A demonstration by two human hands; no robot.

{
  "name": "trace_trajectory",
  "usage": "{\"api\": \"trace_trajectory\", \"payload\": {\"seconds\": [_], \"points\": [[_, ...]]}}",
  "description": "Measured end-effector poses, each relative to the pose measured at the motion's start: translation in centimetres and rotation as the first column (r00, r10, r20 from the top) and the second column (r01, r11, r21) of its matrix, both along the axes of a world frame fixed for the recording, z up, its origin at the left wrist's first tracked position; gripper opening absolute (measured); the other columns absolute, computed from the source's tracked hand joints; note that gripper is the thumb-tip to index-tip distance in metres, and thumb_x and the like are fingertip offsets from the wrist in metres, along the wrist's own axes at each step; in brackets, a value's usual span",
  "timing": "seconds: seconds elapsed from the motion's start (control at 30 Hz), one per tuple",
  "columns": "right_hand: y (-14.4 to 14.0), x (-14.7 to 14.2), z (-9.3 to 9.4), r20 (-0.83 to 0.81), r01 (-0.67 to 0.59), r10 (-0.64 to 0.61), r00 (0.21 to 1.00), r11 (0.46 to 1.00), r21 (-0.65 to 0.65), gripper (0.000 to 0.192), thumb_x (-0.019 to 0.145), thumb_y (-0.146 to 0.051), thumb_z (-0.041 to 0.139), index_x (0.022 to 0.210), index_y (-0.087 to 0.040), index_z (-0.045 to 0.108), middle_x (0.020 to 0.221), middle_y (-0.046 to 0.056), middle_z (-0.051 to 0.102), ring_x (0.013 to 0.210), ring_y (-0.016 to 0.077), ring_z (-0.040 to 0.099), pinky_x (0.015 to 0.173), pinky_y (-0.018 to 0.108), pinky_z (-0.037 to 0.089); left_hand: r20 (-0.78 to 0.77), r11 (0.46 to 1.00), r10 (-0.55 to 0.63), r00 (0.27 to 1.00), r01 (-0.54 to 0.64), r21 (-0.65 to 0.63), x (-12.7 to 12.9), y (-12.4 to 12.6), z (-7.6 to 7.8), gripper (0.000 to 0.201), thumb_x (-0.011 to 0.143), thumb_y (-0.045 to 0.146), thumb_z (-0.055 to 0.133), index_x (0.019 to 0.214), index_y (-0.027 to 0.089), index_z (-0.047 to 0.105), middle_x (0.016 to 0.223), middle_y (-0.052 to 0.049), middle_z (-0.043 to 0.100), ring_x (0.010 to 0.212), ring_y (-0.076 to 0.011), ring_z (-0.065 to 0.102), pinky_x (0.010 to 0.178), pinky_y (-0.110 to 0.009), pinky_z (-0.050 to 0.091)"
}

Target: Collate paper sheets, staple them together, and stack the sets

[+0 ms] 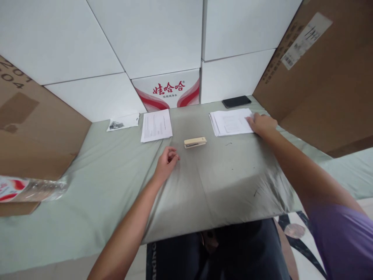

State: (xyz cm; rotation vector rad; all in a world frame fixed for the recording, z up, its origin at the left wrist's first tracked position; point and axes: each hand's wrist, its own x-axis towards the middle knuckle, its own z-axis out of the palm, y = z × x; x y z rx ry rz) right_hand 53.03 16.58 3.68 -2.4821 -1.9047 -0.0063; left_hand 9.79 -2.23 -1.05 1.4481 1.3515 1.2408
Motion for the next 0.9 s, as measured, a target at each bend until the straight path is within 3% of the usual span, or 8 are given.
{"api": "trace_trajectory", "payload": {"seconds": [0.47,0.6,0.7,0.77,0.8,0.83,0.87,0.9], "points": [[-0.2,-0.2,0.1,-0.023,0.04,-0.038,0.999,0.997,0.065,0.064,0.102,-0.061,0.036,0.139,-0.012,0.052,0.133,0.029,0.053,0.118,0.0407,0.054,0.09,0.051,0.04,-0.06,1.0,-0.019,0.998,0.019,0.002,0.2,-0.1,0.4,0.02,0.088,0.031,0.063,0.104,0.023,0.054,0.074,0.002,0.066,0.059,-0.0111,0.053,0.058,-0.025,0.04],[-2.3,-4.2,1.1,0.045,0.006,-0.024,0.999,0.935,0.354,0.057,0.103,-0.05,0.04,0.135,-0.004,0.051,0.136,0.031,0.049,0.124,0.0406,0.047,0.094,0.05,0.037,-0.073,1.0,-0.012,0.997,0.011,-0.019,0.2,-0.1,0.5,0.021,0.088,0.032,0.063,0.104,0.022,0.054,0.074,0.003,0.066,0.06,-0.0108,0.054,0.059,-0.024,0.041],[-6.1,-10.6,1.4,0.051,-0.25,0.252,0.966,0.878,0.409,0.046,0.101,-0.042,0.046,0.126,-0.006,0.056,0.127,0.026,0.055,0.115,0.0375,0.05,0.091,0.048,0.038,-0.066,1.0,-0.012,0.998,0.011,-0.012,0.1,-0.2,0.2,0.021,0.088,0.032,0.063,0.104,0.022,0.055,0.074,0.003,0.066,0.059,-0.0106,0.053,0.059,-0.024,0.04],[-10.1,-15.9,1.1,0.055,-0.508,0.541,0.839,0.744,0.434,0.032,0.099,-0.035,0.048,0.111,-0.01,0.062,0.114,0.021,0.061,0.104,0.0323,0.054,0.086,0.044,0.04,-0.044,1.0,-0.013,0.999,0.013,-0.002,0.1,-0.1,0.1,0.02,0.089,0.033,0.062,0.104,0.022,0.055,0.075,0.002,0.066,0.059,-0.0107,0.053,0.058,-0.024,0.04],[-12.6,-18.7,0.8,0.068,-0.667,0.717,0.693,0.604,0.436,0.025,0.098,-0.032,0.048,0.101,-0.012,0.064,0.104,0.018,0.064,0.097,0.0289,0.056,0.082,0.042,0.041,-0.028,1.0,-0.008,1.0,0.008,0.004,0.0,-0.1,0.1,0.02,0.089,0.033,0.062,0.104,0.022,0.055,0.074,0.002,0.066,0.06,-0.0108,0.054,0.058,-0.024,0.04],[-15.4,-21.3,0.4,0.088,-0.813,0.879,0.469,0.39,0.433,0.021,0.097,-0.028,0.049,0.093,-0.015,0.064,0.095,0.014,0.065,0.089,0.0256,0.057,0.078,0.04,0.041,-0.01,1.0,0.002,1.0,-0.002,0.01,0.0,0.0,0.1,0.021,0.088,0.034,0.063,0.104,0.022,0.055,0.074,0.002,0.066,0.06,-0.011,0.055,0.058,-0.024,0.04],[-18.5,-23.9,-0.1,0.098,-0.904,0.978,0.182,0.127,0.408,0.019,0.097,-0.026,0.05,0.091,-0.017,0.065,0.091,0.01,0.067,0.085,0.0229,0.058,0.075,0.038,0.042,0.01,1.0,0.018,1.0,-0.018,0.014,0.0,0.0,0.2,0.021,0.088,0.034,0.063,0.103,0.023,0.055,0.074,0.002,0.065,0.061,-0.0113,0.055,0.058,-0.024,0.04],[-21.5,-26.2,-0.7,0.087,-0.915,0.985,-0.15,-0.172,0.366,0.018,0.097,-0.025,0.05,0.09,-0.019,0.065,0.088,0.005,0.068,0.081,0.0206,0.06,0.071,0.036,0.043,0.032,0.999,0.043,0.999,-0.044,0.019,-0.1,0.1,0.3,0.02,0.087,0.034,0.063,0.102,0.023,0.055,0.074,0.002,0.065,0.062,-0.0115,0.056,0.058,-0.024,0.041]]}}
